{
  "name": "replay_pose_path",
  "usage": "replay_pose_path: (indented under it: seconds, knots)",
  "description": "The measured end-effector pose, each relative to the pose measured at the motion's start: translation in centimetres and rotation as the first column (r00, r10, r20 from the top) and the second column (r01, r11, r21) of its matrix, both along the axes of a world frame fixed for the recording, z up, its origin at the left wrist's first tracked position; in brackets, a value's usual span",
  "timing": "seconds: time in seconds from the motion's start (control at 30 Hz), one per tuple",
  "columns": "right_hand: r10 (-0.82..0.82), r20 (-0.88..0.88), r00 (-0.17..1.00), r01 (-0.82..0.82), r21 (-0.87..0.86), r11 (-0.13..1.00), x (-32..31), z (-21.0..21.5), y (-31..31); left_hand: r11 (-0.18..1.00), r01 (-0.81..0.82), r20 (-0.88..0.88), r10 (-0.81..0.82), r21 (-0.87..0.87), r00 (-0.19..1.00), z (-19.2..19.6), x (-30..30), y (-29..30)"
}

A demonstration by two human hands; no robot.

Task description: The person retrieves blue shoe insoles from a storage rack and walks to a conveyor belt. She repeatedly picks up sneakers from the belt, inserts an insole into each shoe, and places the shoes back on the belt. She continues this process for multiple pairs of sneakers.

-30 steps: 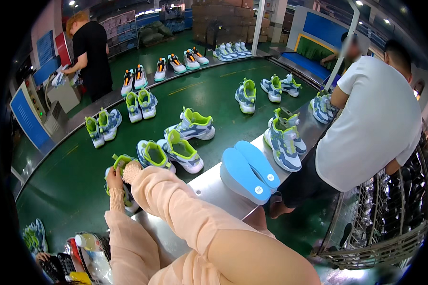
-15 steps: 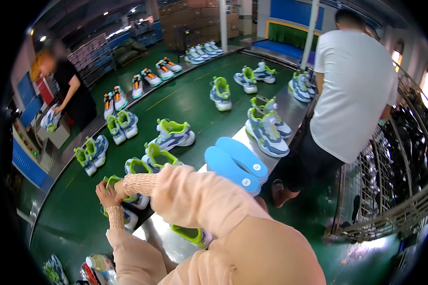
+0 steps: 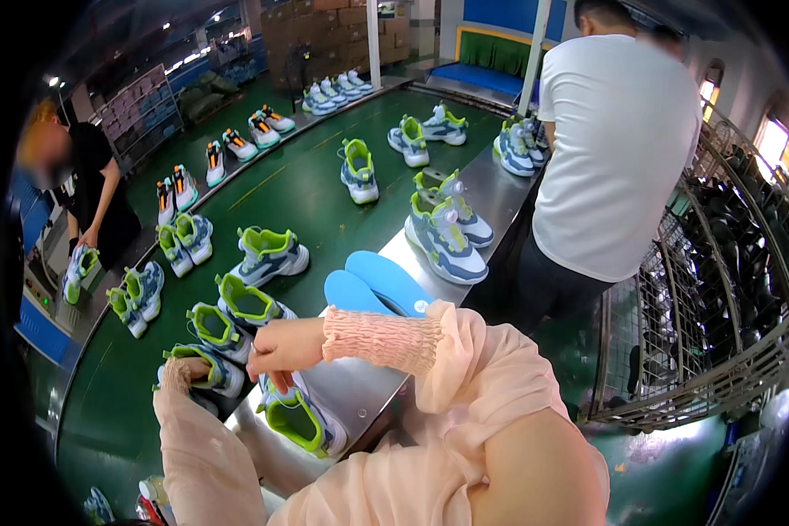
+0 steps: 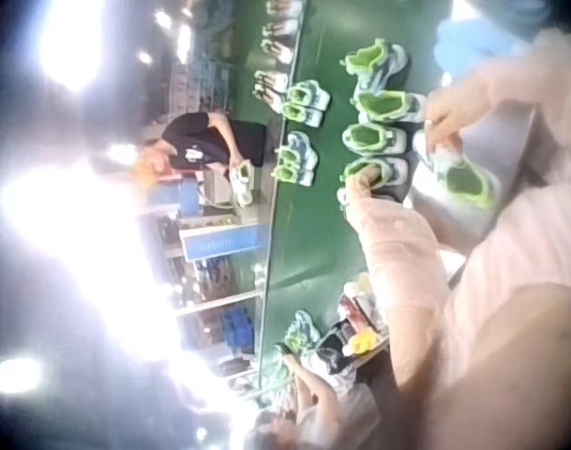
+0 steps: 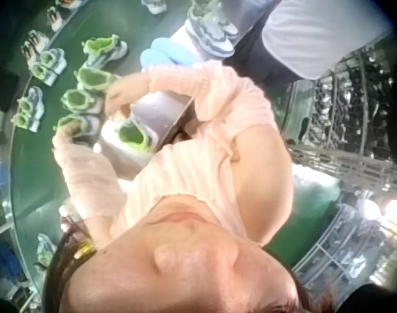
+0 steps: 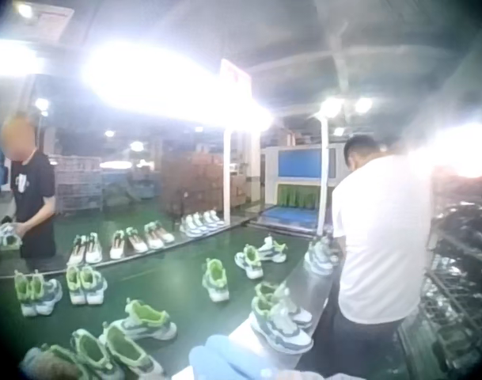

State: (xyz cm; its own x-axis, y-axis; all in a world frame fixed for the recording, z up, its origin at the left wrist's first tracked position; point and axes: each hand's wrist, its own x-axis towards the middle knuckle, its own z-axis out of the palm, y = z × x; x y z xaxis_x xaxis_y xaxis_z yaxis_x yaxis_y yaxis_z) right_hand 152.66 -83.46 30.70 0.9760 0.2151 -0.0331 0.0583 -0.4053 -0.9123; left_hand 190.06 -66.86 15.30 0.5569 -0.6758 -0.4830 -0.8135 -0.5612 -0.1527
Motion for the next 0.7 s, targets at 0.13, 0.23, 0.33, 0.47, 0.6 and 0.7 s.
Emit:
replay_pose_path:
  seconds: [0.13, 0.23, 0.33, 0.47, 0.6, 0.7]
  knots:
    - [-0.063, 0.059, 0.996, 0.061, 0.038, 0.997, -0.1, 0.8, 0.6, 1.000, -0.022, -0.021, 0.023, 0.013, 1.000, -0.1, -0.3, -0.9]
    - [0.049, 0.060, 0.997, -0.049, -0.009, 0.999, 0.3, 1.3, 1.1, 0.988, -0.117, -0.056, 0.112, -0.102, 0.992, -0.5, 0.1, -0.4]
    - [0.056, 0.078, 0.995, -0.052, -0.053, 0.997, -0.1, 1.6, 1.2, 0.537, -0.671, -0.586, 0.353, -0.512, 0.729, -1.7, -0.6, 2.9]
    - [0.071, 0.101, 0.992, -0.059, -0.115, 0.992, 1.2, 1.4, 0.9, -0.307, -0.948, -0.924, -0.330, -0.086, 0.191, -3.0, -4.4, 3.0]
    - [0.125, 0.094, 0.988, -0.109, -0.158, 0.981, 4.0, 1.5, 3.9, -0.644, -0.765, -0.953, -0.234, 0.004, 0.192, -2.4, -5.5, 1.9]
    - [0.140, 0.002, 0.990, -0.137, -0.192, 0.972, 5.9, 0.7, 5.6, -0.715, -0.689, -0.957, -0.268, 0.119, 0.113, -2.2, -4.6, 1.0]
